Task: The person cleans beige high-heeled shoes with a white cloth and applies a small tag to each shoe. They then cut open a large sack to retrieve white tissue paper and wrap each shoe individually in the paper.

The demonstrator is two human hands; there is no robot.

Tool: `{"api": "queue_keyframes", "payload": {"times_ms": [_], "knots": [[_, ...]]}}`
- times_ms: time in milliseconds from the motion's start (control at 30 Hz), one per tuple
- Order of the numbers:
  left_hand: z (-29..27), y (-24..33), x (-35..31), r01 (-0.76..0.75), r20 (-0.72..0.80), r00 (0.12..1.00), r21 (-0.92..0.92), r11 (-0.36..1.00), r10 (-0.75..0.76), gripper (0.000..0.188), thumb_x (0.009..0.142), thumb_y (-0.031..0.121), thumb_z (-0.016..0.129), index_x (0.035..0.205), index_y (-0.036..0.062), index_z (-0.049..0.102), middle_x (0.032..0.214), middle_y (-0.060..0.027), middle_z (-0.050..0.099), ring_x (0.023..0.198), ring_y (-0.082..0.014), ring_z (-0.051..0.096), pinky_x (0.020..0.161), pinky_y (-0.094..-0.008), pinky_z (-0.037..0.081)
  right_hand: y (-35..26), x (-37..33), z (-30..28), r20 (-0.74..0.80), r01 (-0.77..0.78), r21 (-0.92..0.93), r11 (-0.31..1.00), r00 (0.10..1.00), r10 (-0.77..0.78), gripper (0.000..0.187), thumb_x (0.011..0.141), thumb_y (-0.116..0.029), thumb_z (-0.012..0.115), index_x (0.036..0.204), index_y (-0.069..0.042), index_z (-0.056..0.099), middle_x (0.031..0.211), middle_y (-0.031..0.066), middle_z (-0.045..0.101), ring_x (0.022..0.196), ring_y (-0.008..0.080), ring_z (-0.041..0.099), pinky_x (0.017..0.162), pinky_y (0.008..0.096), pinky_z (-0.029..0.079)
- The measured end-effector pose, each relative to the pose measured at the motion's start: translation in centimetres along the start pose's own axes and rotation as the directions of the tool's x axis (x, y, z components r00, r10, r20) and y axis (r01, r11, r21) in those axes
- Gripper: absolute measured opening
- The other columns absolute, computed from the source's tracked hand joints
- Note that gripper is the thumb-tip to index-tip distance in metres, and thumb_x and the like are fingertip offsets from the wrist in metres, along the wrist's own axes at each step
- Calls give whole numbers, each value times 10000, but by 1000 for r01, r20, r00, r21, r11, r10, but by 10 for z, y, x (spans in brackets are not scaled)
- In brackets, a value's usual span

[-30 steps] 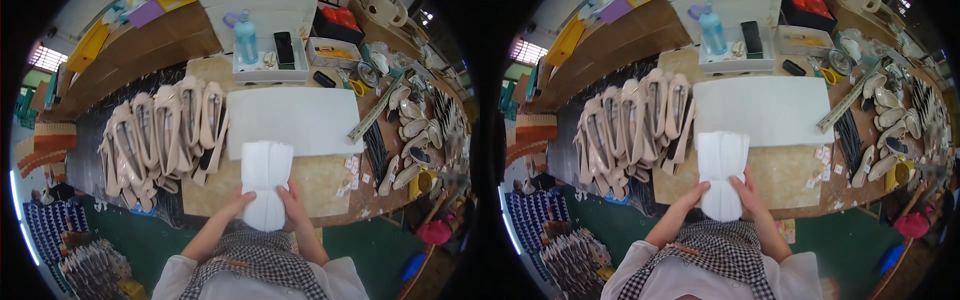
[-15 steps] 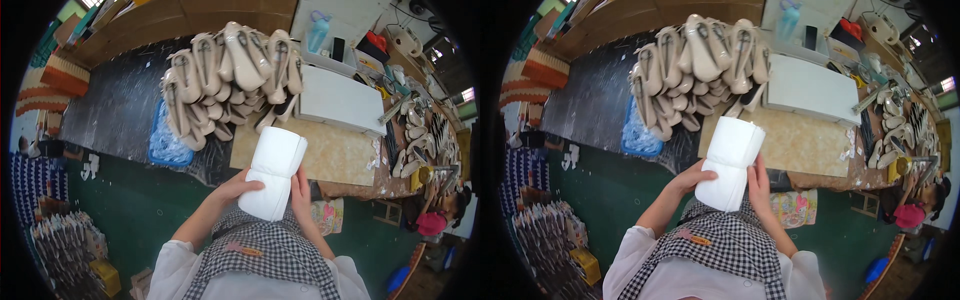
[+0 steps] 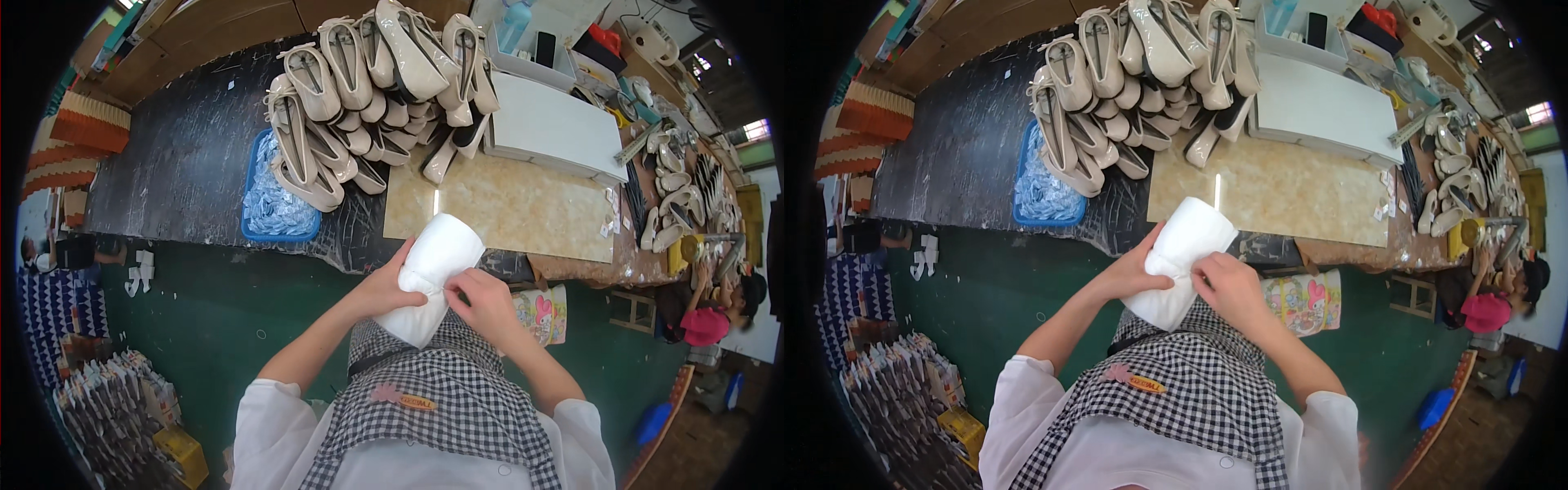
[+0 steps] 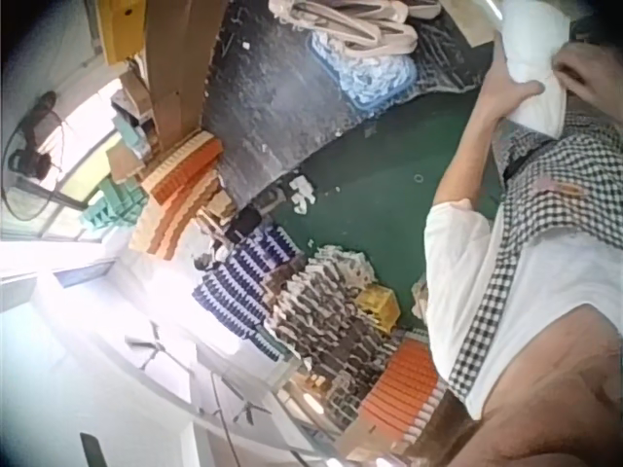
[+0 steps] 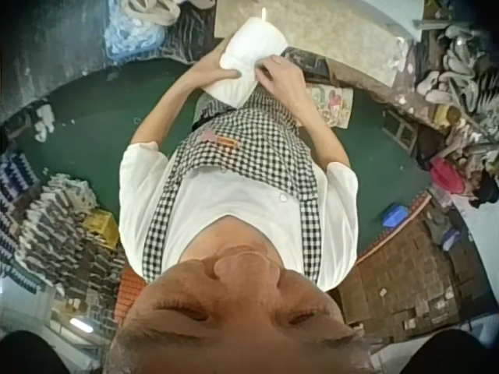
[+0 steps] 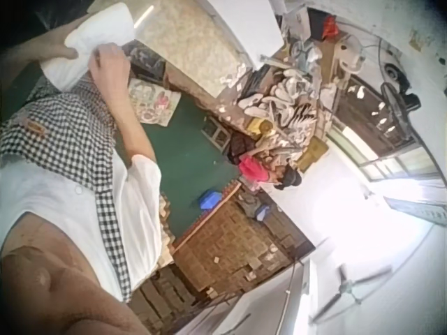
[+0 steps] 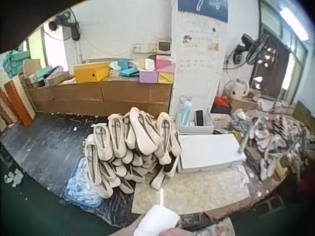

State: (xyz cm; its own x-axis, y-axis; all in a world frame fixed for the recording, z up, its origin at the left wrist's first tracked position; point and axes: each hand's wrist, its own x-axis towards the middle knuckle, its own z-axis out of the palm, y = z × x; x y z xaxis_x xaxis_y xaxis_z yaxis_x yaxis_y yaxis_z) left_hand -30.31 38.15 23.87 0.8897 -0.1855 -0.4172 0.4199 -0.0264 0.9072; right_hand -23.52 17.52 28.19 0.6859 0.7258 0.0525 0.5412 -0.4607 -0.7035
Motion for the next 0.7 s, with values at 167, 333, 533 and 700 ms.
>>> {"api": "queue_keyframes", "payload": {"times_ms": [167,333,533,700], "knots": [[-11,5,-3,4,158,987,-35,999,2,1063,669,144,721,1487,38,50,1400,-154,385,1271,-217,407,1039,-323,331,6,-13,3,113,-200,427,882,979,168,79,814,-60,649,868,-7,625,779,65,621,690,161,616,645,266,501],[-6,15,-12,137,216,960,197,971,-180,1104,655,184,717,1491,56,7,1396,-202,396,1239,-243,455,1025,-309,347,7,-33,2,298,-363,631,686,930,218,91,873,-84,597,901,-1,623,780,21,620,728,112,596,702,244,482],[29,17,-13,143,300,916,373,917,-265,1132,636,227,698,1495,114,-31,1269,-263,509,1079,-316,573,925,-325,434,21,-55,-54,607,-684,615,391,728,319,108,896,-121,580,887,-19,614,696,-26,561,634,35,509,568,198,408],[35,45,-10,111,378,876,446,888,-300,1130,629,241,698,1496,117,-16,1194,-249,566,1024,-348,594,892,-335,450,85,-55,-101,327,-670,548,500,722,609,110,870,-124,620,837,-19,620,624,-51,527,543,32,444,476,208,350]]}}
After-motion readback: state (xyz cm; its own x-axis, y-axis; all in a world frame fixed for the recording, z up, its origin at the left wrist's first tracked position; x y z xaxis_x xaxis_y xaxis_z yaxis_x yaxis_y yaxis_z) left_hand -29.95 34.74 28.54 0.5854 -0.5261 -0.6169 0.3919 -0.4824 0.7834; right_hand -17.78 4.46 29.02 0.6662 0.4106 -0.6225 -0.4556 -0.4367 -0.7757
